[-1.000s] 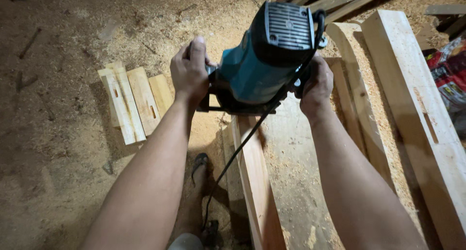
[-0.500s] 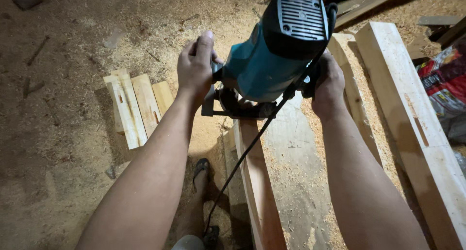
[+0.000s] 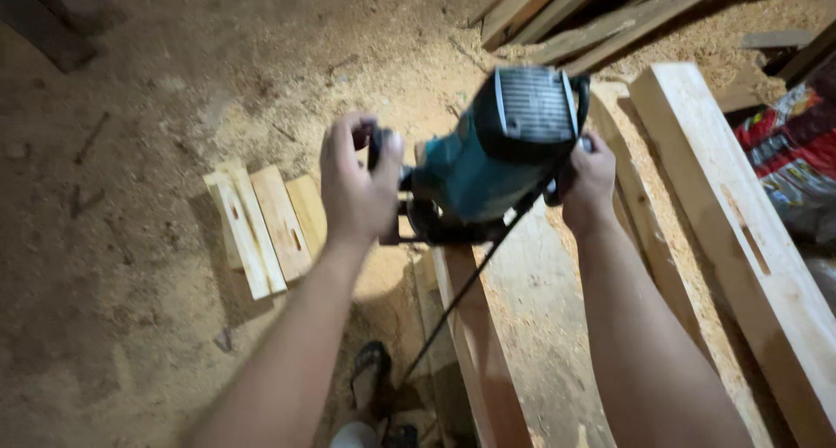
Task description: The person uses a handheld electric router to shape a groove along a long wooden plank. The person moves the router steadily along the wood, producing sawdust, and briefly lifts the tool before continuing the pass.
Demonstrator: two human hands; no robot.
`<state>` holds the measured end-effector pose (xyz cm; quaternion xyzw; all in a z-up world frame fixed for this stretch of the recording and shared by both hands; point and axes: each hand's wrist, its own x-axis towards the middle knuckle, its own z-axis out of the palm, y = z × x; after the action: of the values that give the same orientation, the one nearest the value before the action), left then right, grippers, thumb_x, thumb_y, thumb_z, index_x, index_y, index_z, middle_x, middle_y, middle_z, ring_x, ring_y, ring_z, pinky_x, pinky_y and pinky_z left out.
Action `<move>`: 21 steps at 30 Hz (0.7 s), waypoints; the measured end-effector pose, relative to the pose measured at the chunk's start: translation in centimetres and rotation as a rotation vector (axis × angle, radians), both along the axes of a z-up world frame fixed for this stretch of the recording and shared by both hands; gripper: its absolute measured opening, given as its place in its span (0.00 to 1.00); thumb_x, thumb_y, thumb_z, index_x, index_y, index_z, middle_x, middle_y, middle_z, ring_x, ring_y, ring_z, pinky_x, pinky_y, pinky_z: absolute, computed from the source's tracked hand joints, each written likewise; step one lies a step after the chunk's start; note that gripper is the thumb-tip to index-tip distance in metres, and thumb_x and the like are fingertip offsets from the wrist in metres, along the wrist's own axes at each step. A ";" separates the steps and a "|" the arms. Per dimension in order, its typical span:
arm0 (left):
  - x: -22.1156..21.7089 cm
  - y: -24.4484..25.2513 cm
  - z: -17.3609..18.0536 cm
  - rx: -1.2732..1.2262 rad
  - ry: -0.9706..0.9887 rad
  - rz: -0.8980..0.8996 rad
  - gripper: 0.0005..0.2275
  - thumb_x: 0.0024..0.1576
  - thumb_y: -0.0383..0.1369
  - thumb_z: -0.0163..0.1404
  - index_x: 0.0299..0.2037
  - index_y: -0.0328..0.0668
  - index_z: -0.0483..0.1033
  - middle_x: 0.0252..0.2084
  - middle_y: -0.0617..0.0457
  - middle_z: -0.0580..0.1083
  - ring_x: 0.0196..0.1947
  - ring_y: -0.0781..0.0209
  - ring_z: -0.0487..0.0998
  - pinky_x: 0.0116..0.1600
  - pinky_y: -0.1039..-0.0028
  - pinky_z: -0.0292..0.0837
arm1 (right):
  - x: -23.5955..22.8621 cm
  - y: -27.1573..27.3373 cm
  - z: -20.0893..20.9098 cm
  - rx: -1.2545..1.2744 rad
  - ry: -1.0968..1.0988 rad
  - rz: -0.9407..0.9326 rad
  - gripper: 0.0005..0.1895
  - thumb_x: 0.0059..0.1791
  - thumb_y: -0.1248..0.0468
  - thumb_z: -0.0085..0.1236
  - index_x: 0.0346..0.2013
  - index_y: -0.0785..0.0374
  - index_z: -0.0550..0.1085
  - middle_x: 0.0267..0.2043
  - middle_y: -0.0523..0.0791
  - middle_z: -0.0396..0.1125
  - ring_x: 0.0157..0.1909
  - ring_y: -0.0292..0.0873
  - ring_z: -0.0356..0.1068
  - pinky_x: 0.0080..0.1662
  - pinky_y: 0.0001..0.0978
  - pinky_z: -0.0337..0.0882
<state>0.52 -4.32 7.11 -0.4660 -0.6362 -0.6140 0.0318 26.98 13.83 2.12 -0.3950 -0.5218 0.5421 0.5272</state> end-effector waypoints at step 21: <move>12.0 -12.1 0.7 -0.127 -0.210 -0.639 0.08 0.64 0.36 0.50 0.46 0.41 0.71 0.39 0.52 0.69 0.41 0.63 0.70 0.47 0.71 0.66 | -0.5 -1.8 1.5 -0.165 -0.085 -0.035 0.09 0.50 0.60 0.62 0.36 0.62 0.72 0.25 0.42 0.65 0.21 0.34 0.61 0.22 0.27 0.60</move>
<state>12.47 -16.40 7.79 -0.5771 -0.4948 -0.5969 -0.2567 26.45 12.01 3.60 -0.4687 -0.4905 0.5566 0.4796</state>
